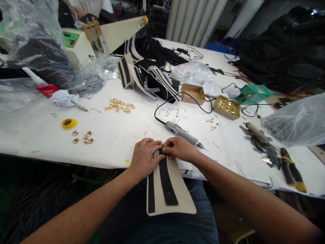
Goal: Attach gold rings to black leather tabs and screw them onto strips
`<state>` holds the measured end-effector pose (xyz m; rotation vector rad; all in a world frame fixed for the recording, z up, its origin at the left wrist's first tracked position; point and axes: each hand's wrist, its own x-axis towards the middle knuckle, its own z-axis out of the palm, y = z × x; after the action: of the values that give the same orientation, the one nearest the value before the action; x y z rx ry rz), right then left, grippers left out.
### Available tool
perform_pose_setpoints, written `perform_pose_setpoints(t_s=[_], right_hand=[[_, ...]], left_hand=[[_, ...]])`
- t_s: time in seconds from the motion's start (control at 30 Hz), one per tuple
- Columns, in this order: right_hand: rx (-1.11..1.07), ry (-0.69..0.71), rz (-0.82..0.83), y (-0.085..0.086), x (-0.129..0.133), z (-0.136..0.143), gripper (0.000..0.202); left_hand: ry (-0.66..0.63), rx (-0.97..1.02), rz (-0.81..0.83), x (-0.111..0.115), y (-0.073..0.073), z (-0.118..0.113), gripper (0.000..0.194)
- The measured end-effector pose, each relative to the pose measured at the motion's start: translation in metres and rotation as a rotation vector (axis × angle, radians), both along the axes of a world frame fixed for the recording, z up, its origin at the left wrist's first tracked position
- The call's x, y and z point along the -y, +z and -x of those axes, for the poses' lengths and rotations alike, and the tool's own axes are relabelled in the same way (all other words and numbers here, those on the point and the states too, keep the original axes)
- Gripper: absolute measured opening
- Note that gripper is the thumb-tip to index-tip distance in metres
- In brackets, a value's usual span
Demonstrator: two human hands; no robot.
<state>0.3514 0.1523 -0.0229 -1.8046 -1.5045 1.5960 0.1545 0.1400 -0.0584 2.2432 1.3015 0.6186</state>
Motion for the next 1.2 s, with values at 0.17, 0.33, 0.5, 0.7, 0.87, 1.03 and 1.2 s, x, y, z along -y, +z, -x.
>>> perform_pose_setpoints(t_s=[0.17,0.33,0.5,0.7,0.87,1.03,1.2], right_hand=[[-0.006,-0.012,-0.063,0.0,0.005,-0.001,0.009],[0.05,0.053,-0.145,0.004,0.009,-0.011,0.017],[0.642,-0.022,-0.686,0.013,0.01,-0.044,0.025],[0.909,0.14,-0.576,0.003,0.0,-0.075,0.037],[0.39,-0.056,-0.527,0.024,0.013,-0.073,0.041],[-0.507,-0.352,-0.446,0.053,0.022,-0.033,0.035],[-0.794,-0.615,-0.599,0.049,0.008,0.022,0.027]], left_hand=[[0.002,-0.013,0.001,0.0,0.0,-0.001,0.036],[0.013,0.0,-0.005,0.0,-0.002,-0.002,0.036],[0.032,0.032,-0.004,0.0,-0.002,-0.003,0.032],[0.043,0.037,0.02,0.001,0.0,-0.003,0.031],[0.038,0.046,0.027,0.001,-0.003,-0.002,0.031],[0.032,0.028,0.008,0.001,-0.002,-0.001,0.029],[0.018,0.027,0.008,0.001,0.0,-0.001,0.03]])
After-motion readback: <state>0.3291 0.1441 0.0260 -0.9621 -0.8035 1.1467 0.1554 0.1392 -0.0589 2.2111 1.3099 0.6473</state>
